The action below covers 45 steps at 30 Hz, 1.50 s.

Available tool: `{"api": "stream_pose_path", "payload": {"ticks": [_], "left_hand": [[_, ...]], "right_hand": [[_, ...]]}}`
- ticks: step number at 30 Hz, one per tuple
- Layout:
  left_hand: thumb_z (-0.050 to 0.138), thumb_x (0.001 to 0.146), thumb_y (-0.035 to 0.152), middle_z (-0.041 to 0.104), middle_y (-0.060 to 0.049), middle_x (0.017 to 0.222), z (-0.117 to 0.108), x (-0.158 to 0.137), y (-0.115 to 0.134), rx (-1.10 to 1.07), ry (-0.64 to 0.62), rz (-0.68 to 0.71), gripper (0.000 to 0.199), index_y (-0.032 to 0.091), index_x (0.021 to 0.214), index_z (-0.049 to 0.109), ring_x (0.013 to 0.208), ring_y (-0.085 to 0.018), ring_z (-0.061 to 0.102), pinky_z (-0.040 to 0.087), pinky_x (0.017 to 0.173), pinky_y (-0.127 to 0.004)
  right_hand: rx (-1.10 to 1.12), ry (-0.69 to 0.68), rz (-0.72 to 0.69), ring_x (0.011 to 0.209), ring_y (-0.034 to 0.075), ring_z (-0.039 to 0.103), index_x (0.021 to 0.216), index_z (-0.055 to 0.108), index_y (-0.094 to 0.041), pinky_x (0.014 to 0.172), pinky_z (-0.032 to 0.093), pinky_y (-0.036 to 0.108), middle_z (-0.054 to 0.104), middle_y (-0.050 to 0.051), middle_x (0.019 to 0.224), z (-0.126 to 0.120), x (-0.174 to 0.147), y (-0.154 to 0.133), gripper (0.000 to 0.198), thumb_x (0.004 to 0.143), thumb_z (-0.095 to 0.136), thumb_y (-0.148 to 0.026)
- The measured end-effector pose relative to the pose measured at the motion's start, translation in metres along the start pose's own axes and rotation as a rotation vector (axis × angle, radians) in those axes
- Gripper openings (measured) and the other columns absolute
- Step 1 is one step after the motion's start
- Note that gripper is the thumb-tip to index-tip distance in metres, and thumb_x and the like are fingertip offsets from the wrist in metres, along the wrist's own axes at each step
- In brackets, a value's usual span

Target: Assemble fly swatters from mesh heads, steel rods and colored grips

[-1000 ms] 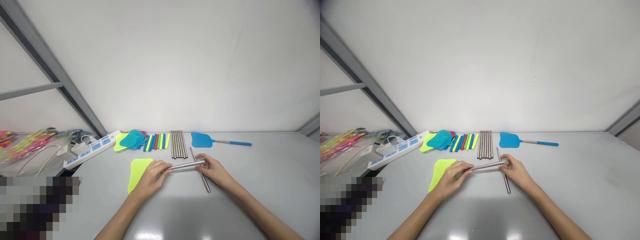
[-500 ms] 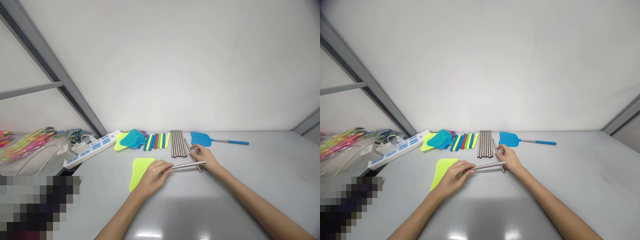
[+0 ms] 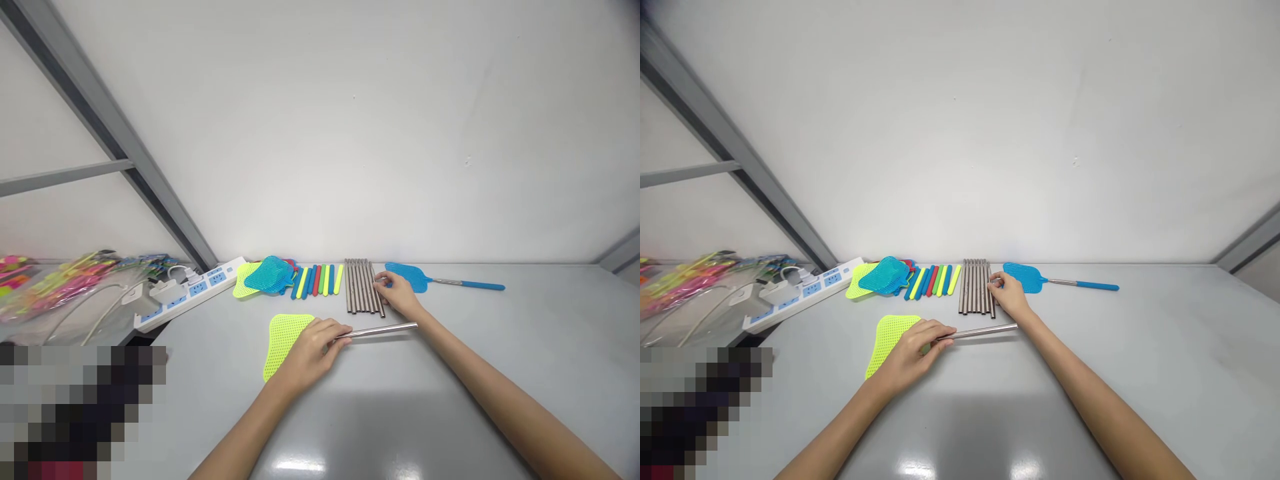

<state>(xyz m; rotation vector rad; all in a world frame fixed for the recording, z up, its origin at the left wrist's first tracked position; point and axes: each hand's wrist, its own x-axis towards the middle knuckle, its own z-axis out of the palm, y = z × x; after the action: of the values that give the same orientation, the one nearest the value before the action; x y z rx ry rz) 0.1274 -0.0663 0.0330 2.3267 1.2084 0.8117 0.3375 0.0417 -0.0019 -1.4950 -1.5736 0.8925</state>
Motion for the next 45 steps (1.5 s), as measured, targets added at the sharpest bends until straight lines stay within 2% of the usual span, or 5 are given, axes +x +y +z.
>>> {"api": "stream_pose_path", "payload": {"ticks": [9,16,26,37,45], "left_hand": [[0.039,0.084,0.030,0.061,-0.003,0.086,-0.001,0.000,0.001,0.000,-0.029,-0.010,0.024,0.022,0.095,0.057,0.075,-0.013,0.052,0.037,0.073,-0.029],[0.040,0.083,0.029,0.061,-0.001,0.086,-0.001,0.000,0.001,0.013,-0.035,-0.022,0.021,0.022,0.095,0.057,0.074,-0.012,0.052,0.037,0.072,-0.027],[0.042,0.083,0.027,0.061,-0.002,0.086,-0.001,-0.001,-0.001,0.020,0.058,0.014,0.021,0.022,0.096,0.057,0.078,-0.013,0.051,0.038,0.073,-0.028],[0.044,0.082,0.023,0.061,-0.001,0.087,-0.002,-0.002,-0.002,0.024,0.110,0.044,0.019,0.022,0.096,0.056,0.079,-0.012,0.051,0.038,0.074,-0.027],[0.044,0.082,0.022,0.061,-0.002,0.088,-0.003,-0.003,-0.002,0.034,0.064,0.057,0.020,0.021,0.098,0.056,0.076,-0.012,0.050,0.038,0.073,-0.027]], "right_hand": [[0.176,-0.034,0.060,0.035,0.008,0.044,0.090,0.057,-0.014,0.032,0.037,0.019,0.055,0.002,0.056,-0.002,-0.005,0.003,0.032,0.073,0.047,-0.039],[0.300,-0.022,0.022,0.062,0.014,0.054,0.082,0.055,-0.017,0.031,0.038,0.018,0.056,0.006,0.085,-0.001,-0.009,-0.005,0.028,0.067,0.052,-0.040],[0.481,-0.019,-0.009,0.042,0.006,0.044,0.056,0.033,-0.018,0.035,0.034,0.016,0.045,-0.003,0.054,0.006,0.001,-0.025,0.022,0.066,0.050,-0.026],[0.539,-0.395,-0.009,0.074,0.015,0.059,0.117,0.033,-0.026,0.038,0.045,0.019,0.029,0.013,0.127,0.033,0.016,-0.058,0.058,0.066,0.059,-0.034],[0.540,-0.449,0.111,0.071,0.013,0.059,0.126,0.022,-0.025,0.044,0.050,0.023,0.014,0.015,0.135,0.054,0.031,-0.062,0.068,0.069,0.056,-0.039]]}}
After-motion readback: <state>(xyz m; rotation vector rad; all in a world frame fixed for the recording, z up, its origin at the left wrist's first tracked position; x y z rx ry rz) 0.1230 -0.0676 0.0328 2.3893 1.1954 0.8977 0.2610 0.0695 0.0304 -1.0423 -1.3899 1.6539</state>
